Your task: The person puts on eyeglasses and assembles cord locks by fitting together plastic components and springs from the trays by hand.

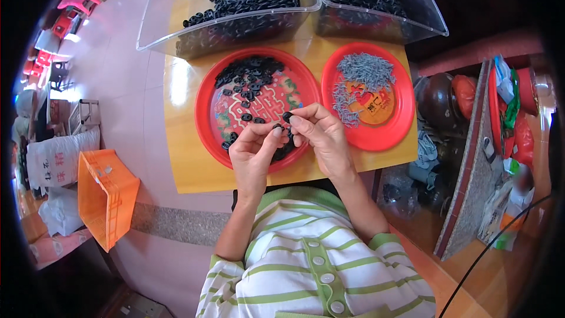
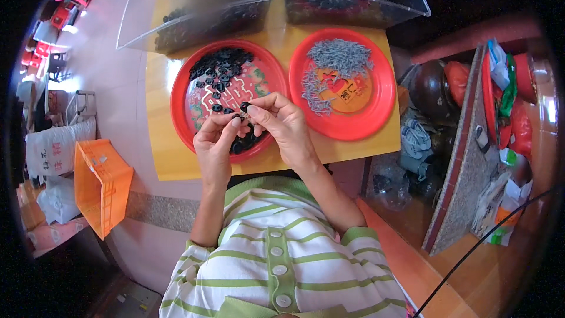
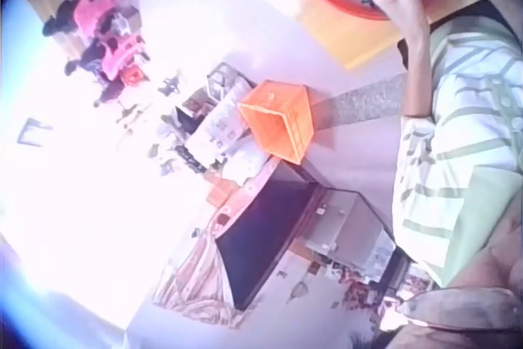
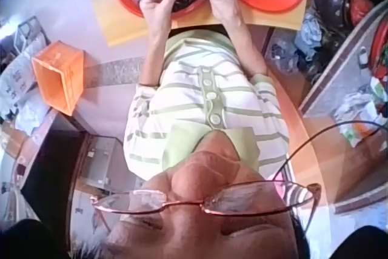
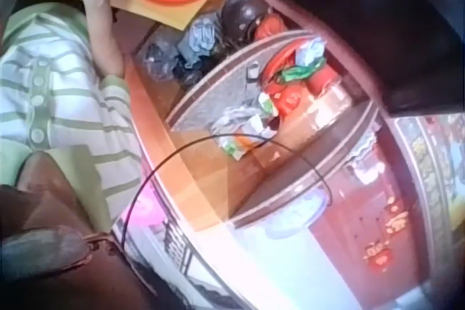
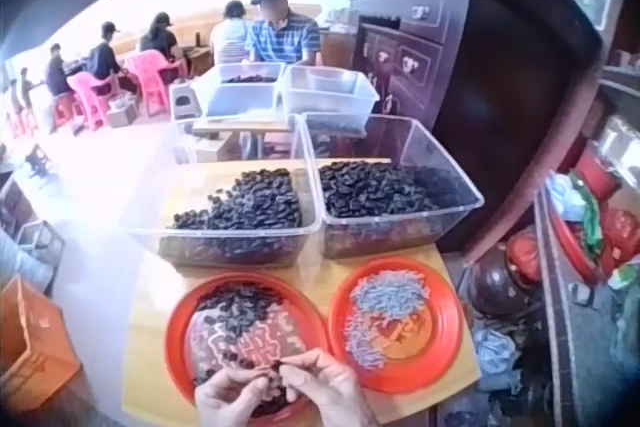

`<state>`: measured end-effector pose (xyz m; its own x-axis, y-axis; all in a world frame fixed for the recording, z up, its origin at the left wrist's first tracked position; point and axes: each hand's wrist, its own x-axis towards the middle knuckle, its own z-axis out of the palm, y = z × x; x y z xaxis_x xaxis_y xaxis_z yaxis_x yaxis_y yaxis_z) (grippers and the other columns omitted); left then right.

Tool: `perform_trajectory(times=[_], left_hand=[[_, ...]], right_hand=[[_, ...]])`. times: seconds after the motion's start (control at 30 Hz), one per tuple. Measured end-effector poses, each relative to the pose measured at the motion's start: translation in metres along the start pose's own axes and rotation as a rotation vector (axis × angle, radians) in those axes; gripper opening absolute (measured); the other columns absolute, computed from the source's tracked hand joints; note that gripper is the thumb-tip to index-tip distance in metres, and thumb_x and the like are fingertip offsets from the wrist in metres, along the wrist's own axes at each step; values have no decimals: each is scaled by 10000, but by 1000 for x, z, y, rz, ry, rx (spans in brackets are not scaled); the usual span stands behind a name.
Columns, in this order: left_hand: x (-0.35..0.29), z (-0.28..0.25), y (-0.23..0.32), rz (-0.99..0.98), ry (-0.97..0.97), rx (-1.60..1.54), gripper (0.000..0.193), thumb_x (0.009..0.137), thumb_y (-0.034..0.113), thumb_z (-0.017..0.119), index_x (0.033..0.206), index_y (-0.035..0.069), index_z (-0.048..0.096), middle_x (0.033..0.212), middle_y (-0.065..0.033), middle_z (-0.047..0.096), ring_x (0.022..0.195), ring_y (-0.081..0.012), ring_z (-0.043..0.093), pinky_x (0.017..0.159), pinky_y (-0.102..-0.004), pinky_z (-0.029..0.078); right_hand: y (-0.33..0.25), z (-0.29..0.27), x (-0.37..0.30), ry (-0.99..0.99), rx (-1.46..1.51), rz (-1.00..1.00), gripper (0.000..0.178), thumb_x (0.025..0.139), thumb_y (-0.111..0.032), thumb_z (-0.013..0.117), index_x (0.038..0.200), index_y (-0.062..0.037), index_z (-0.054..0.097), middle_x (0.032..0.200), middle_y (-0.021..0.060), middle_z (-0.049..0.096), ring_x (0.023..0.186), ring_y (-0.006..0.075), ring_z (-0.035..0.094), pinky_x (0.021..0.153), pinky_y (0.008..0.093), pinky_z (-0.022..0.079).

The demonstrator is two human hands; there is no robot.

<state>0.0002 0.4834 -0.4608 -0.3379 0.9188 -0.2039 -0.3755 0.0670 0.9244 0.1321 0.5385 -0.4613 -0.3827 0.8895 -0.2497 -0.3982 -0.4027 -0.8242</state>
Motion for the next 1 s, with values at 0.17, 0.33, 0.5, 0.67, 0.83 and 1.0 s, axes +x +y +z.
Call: perform_trajectory(times=[0.17,0.33,0.5,0.67,0.83,1.0], left_hand=[[1,-2,1,4,18,-2,87,874,28,616,942,-27,624,841,-71,673,756,-104,640,698,-210,506],[2,-2,2,20,49,35,75,875,30,619,929,-21,628,818,-56,664,740,-93,635,669,-202,499],[3,-2,2,17,18,29,76,872,24,622,929,-25,628,819,-50,661,739,-92,633,670,-202,496],[3,-1,2,-22,18,-7,90,871,23,624,940,-34,627,827,-48,661,740,-93,631,684,-205,497],[2,1,-3,68,11,80,114,882,33,611,969,-38,631,838,-67,667,752,-98,631,697,-216,506],[2,1,0,-9,-19,62,136,893,30,592,997,-48,631,839,-70,668,757,-102,632,698,-214,507]], right_hand=[[1,3,1,-10,13,21,126,879,-122,637,965,-39,596,782,17,604,640,70,547,589,183,450],[4,3,2,-6,33,36,126,882,-118,631,971,-38,590,784,19,602,640,74,545,585,187,450],[3,4,2,-28,-10,-6,152,891,-96,615,1015,-12,583,826,37,617,661,63,542,609,183,447],[4,3,2,-24,-102,-79,165,895,-94,611,1038,-14,589,846,36,625,680,54,549,616,184,455],[5,5,-2,-13,-198,-129,166,897,-90,610,1043,-12,605,867,24,633,698,45,554,618,177,461],[6,4,-2,0,-191,-159,159,900,-76,600,1043,-8,612,869,18,633,709,44,564,628,181,474]])
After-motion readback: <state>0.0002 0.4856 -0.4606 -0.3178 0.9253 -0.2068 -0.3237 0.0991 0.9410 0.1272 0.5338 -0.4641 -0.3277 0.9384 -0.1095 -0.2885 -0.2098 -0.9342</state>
